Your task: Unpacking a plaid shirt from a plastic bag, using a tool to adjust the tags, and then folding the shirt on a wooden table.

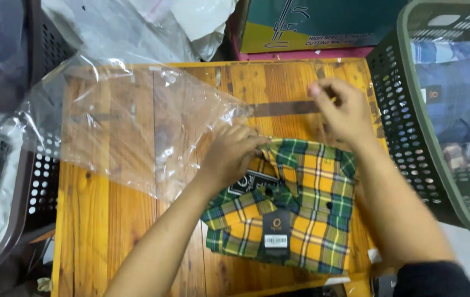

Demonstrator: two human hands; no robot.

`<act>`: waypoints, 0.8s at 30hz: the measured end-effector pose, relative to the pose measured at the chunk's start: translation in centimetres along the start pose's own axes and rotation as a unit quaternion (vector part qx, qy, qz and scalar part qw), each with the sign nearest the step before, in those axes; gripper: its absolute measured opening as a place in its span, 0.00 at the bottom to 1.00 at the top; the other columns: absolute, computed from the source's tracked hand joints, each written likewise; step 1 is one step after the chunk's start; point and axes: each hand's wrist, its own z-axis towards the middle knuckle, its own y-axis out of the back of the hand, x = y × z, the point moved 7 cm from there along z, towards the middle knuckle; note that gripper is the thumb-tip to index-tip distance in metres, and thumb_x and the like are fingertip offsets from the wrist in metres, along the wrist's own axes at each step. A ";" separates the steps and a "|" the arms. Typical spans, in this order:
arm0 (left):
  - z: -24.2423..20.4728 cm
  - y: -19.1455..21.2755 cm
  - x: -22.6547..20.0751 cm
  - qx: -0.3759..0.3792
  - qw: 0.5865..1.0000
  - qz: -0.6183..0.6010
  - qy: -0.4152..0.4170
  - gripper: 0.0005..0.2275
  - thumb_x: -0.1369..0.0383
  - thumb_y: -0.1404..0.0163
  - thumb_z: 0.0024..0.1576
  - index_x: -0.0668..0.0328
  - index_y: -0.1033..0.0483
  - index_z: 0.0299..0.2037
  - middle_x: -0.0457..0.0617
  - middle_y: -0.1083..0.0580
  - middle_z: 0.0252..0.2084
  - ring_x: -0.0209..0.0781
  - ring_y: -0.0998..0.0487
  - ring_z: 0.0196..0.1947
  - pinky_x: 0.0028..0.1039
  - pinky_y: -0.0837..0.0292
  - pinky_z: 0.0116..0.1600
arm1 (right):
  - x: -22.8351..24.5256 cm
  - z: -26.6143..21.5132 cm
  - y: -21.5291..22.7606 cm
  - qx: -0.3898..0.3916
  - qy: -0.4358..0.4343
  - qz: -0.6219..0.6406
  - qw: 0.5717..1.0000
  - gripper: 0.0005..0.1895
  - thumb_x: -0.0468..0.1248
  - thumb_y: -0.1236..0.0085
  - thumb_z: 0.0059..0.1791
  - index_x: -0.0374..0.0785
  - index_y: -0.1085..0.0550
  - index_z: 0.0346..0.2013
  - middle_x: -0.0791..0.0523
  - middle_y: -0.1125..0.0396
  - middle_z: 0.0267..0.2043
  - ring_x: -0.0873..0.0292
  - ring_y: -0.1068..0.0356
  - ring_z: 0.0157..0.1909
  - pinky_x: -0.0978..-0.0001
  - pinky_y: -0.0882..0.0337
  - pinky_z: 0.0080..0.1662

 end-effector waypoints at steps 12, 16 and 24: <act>1.3 1.4 -0.6 0.089 0.991 -0.017 0.093 0.09 0.72 0.55 0.49 0.50 0.29 0.40 0.42 0.34 0.35 0.44 0.35 0.43 0.44 0.43 0.52 | -9.3 22.9 -3.5 -0.016 0.279 -0.330 0.902 0.15 0.27 0.58 0.45 0.27 0.36 0.47 0.41 0.40 0.48 0.39 0.40 0.46 0.53 0.40 0.45; 1.3 1.6 -0.6 0.070 0.994 -0.044 0.067 0.12 0.78 0.56 0.47 0.56 0.30 0.41 0.46 0.31 0.35 0.44 0.34 0.38 0.36 0.40 0.45 | -9.9 26.2 -4.0 -0.014 0.168 -0.417 0.893 0.31 0.23 0.55 0.38 0.36 0.40 0.56 0.46 0.48 0.56 0.38 0.46 0.48 0.47 0.37 0.40; 1.6 1.8 -0.6 0.057 0.995 -0.056 0.055 0.13 0.82 0.56 0.44 0.59 0.31 0.38 0.48 0.35 0.31 0.45 0.37 0.33 0.31 0.44 0.38 | -11.1 25.2 -3.8 -0.131 0.259 -0.446 0.847 0.13 0.27 0.54 0.39 0.35 0.30 0.38 0.46 0.36 0.37 0.43 0.38 0.35 0.56 0.37 0.30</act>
